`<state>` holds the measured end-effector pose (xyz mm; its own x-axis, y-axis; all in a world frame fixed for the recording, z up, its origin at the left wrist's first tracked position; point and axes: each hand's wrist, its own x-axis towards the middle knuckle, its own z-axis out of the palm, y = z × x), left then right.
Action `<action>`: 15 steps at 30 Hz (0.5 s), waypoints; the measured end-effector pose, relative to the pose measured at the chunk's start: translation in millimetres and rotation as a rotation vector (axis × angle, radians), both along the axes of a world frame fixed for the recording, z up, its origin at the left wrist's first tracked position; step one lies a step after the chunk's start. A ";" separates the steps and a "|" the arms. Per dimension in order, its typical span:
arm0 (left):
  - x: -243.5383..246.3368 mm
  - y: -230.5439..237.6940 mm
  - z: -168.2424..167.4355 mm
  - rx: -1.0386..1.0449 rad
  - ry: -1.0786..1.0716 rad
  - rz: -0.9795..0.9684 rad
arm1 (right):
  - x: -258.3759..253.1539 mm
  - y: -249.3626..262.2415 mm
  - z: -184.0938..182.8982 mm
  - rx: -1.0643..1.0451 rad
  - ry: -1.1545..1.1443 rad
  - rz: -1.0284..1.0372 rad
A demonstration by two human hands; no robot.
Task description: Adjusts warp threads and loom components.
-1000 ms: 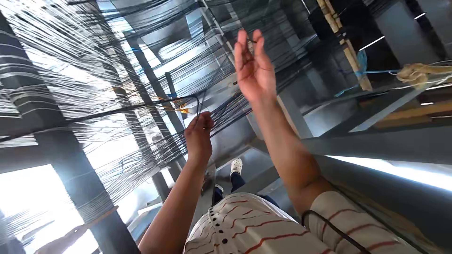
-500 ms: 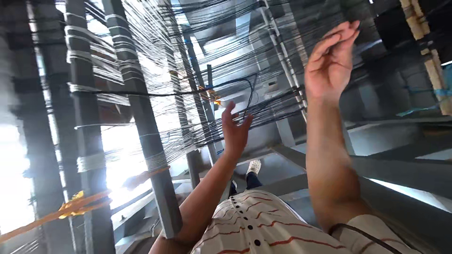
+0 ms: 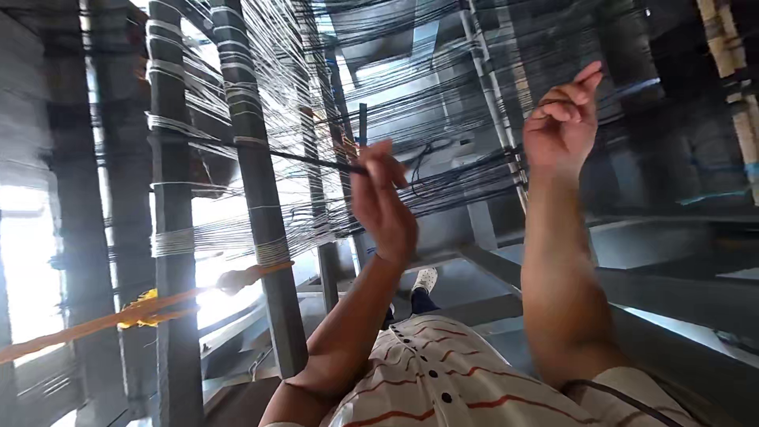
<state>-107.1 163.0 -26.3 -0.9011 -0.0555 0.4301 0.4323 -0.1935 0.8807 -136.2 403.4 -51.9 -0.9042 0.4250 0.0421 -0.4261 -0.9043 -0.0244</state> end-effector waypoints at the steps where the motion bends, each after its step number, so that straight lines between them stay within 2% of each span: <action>1: 14.2 1.8 -2.1 -0.141 0.132 -0.057 | -1.1 -1.2 -2.1 -0.011 -0.017 0.033; 3: 46.3 8.8 -13.2 -0.412 0.382 -0.241 | -3.7 -5.7 -5.8 -0.023 -0.062 0.081; 5: 69.7 15.0 -23.9 -0.677 0.533 -0.522 | -4.1 -13.3 -3.6 0.043 -0.142 0.111; 7: 82.4 12.9 -39.0 -0.854 0.555 -0.777 | -2.1 -19.8 -0.3 0.119 -0.197 0.164; 9: 87.1 4.3 -54.1 -0.964 0.512 -0.928 | 1.5 -23.4 1.3 0.190 -0.227 0.224; 13: 95.5 -6.7 -78.5 -1.193 0.528 -1.106 | 7.4 -31.0 3.0 0.257 -0.268 0.274; 15: 99.0 -9.0 -79.9 -1.173 0.528 -1.020 | 7.7 -33.1 6.2 0.289 -0.290 0.280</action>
<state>-8.1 154.0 -106.2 -0.1072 0.9924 0.0597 0.8346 0.0572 0.5478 -128.5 370.3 -45.7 -0.9739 0.1720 -0.1478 -0.1063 -0.9219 -0.3725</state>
